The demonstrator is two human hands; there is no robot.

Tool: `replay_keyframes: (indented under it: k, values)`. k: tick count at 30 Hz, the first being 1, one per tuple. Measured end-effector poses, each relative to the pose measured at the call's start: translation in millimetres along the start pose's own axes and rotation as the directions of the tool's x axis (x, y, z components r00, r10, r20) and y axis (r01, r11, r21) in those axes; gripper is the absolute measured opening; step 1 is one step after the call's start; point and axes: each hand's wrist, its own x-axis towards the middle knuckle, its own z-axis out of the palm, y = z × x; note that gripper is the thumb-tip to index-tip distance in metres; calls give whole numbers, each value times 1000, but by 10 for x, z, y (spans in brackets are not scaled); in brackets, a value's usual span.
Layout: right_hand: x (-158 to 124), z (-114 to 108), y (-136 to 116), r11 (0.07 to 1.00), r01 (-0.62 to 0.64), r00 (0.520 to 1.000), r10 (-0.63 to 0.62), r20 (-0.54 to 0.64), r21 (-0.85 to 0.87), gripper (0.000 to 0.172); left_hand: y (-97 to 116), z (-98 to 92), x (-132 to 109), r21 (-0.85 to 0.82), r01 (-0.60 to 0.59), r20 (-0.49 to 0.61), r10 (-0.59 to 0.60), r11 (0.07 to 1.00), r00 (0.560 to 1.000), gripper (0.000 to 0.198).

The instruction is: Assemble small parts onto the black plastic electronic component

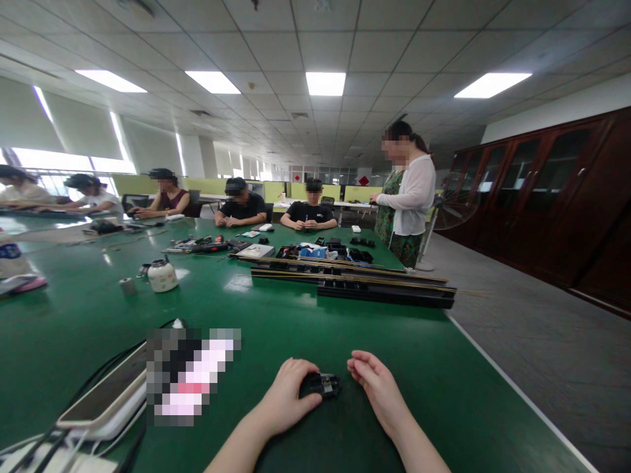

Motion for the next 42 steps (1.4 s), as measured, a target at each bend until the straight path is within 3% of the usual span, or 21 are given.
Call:
replay_keyframes:
  k: [42]
  values:
    - [9, -5, -1, 1000, 2, 1000, -2, 7, -6, 32, -21, 14, 3, 15, -29, -16, 29, 999, 999, 33]
